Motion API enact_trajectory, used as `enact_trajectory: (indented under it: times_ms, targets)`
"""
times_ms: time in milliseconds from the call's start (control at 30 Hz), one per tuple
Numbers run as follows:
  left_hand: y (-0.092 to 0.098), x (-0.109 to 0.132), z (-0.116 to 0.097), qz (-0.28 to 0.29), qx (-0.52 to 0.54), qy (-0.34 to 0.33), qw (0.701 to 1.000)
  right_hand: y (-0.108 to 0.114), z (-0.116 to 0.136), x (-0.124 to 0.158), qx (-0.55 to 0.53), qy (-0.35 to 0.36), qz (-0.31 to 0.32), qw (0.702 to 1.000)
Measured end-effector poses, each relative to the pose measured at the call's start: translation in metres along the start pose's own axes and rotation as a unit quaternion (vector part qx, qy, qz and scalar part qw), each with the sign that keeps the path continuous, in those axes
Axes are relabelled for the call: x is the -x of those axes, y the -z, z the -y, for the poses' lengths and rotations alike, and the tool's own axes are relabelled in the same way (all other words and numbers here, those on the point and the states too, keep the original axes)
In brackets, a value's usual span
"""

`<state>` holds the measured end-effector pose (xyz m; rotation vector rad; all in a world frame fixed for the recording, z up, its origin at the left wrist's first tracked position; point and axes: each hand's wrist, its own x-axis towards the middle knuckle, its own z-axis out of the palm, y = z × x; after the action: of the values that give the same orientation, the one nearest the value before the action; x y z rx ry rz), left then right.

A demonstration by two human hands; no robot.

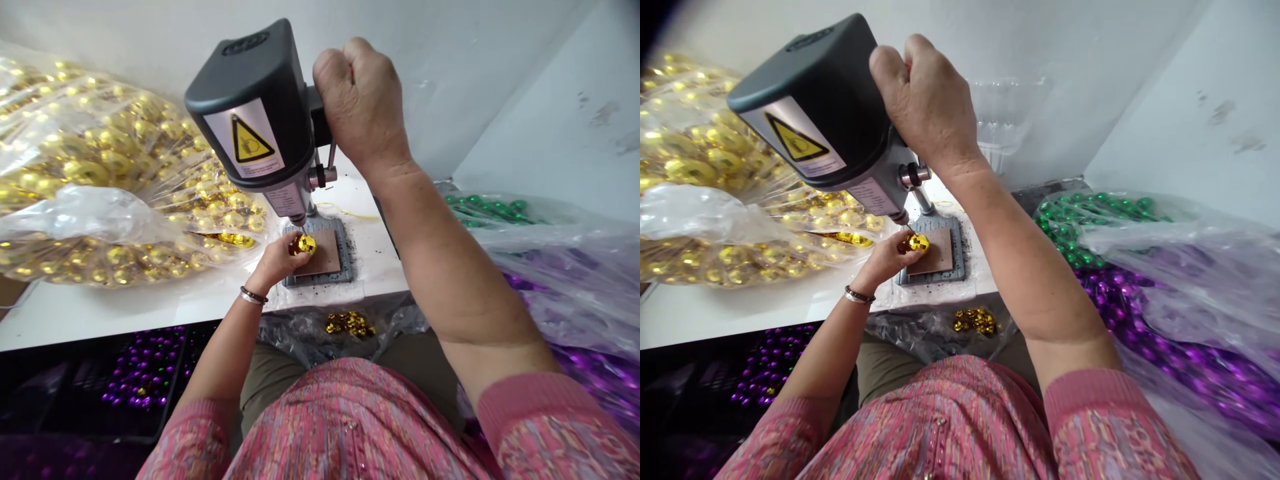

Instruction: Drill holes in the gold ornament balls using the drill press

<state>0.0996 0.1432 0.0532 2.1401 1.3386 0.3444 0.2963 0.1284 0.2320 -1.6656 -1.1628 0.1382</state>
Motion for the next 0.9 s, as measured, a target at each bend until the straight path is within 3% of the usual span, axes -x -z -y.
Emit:
enact_trajectory:
  times_ms: [133,233,367,500,667,900]
  targets:
    - [-0.002,-0.01,-0.001,0.013,-0.008,-0.02,1.0,0.0,0.0,0.0,-0.008,0.003,-0.002,1.0]
    - [-0.007,-0.014,0.0,0.03,0.045,-0.027,0.998,0.0,0.0,0.0,-0.003,0.003,0.001,1.0]
    - [-0.015,-0.014,0.003,0.032,0.122,-0.014,0.992,0.002,0.0,0.001,-0.009,0.001,0.001,1.0]
    - [-0.021,-0.012,0.007,0.027,0.132,0.006,0.991,0.006,0.0,0.008,-0.03,0.011,-0.005,0.999]
    - [-0.027,-0.013,0.014,0.008,0.123,-0.012,0.992,0.013,-0.009,0.03,-0.045,0.075,-0.015,0.996]
    - [-0.032,-0.015,0.019,0.008,0.142,-0.022,0.99,0.022,-0.046,0.077,-0.009,0.219,-0.014,0.976]
